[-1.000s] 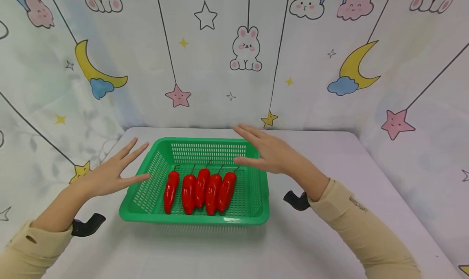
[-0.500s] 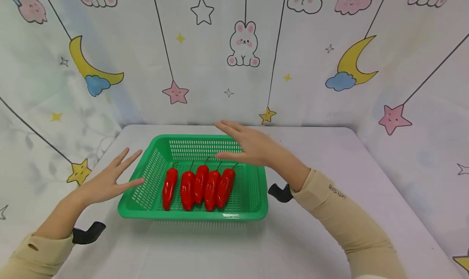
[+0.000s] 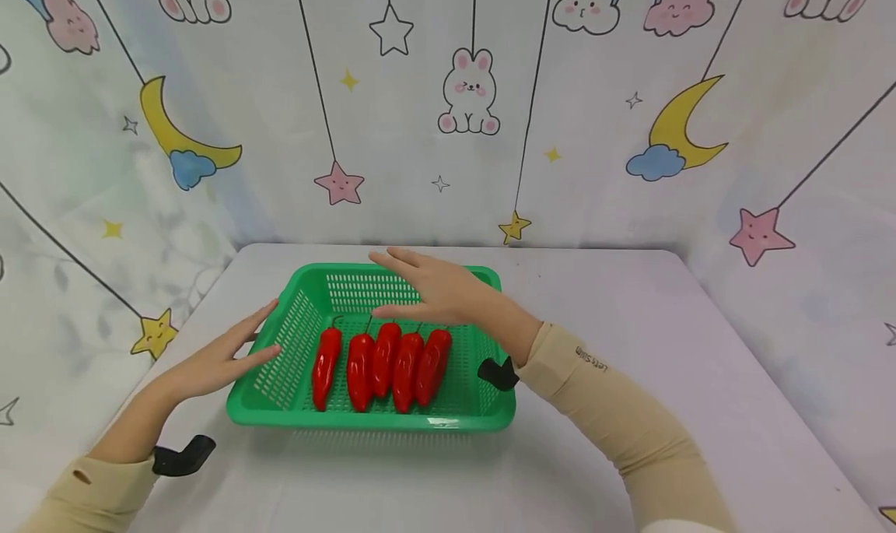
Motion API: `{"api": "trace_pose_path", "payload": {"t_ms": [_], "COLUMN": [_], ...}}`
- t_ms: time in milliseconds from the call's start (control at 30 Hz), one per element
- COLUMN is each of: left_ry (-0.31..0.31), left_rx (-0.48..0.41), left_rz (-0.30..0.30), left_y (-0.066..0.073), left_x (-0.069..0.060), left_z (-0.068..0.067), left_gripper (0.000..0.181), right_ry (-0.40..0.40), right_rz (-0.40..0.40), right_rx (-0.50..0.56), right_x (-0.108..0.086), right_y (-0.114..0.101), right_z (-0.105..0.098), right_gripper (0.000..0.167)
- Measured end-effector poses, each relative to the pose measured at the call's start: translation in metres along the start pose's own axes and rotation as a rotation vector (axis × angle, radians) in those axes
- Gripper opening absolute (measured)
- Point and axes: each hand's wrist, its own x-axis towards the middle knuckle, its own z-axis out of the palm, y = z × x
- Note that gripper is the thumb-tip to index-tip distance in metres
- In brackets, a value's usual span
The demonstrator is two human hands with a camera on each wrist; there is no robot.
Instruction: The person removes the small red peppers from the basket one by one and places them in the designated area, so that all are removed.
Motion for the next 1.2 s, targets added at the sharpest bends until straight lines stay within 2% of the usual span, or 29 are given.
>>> {"api": "trace_pose_path", "payload": {"t_ms": [100, 333, 633, 800, 900, 1100, 1200], "left_ry": [-0.014, -0.022, -0.029, -0.026, -0.011, 0.029, 0.030], "left_rx": [-0.056, -0.120, -0.164, -0.172, -0.187, -0.284, -0.351], "left_rz": [0.013, -0.032, -0.063, -0.070, -0.069, -0.083, -0.094], "left_y": [-0.001, -0.004, -0.004, -0.007, -0.010, -0.016, -0.018], "left_x": [0.004, 0.013, 0.019, 0.021, 0.020, 0.015, 0.017], "left_z": [0.003, 0.009, 0.011, 0.017, 0.020, 0.020, 0.022], "left_gripper": [0.075, 0.075, 0.076, 0.074, 0.074, 0.073, 0.072], "right_ry": [-0.018, -0.065, -0.076, -0.096, -0.107, -0.105, -0.113], "right_rz": [-0.003, 0.009, -0.070, -0.080, -0.100, -0.179, -0.179], "right_rx": [-0.011, -0.012, -0.066, -0.066, -0.102, -0.165, -0.201], "right_x": [0.007, 0.020, 0.038, 0.045, 0.051, 0.065, 0.068], "right_y": [-0.002, -0.011, -0.017, -0.019, -0.021, -0.026, -0.027], "right_z": [0.007, 0.022, 0.043, 0.056, 0.064, 0.083, 0.089], "right_gripper": [0.076, 0.076, 0.076, 0.075, 0.075, 0.071, 0.071]}}
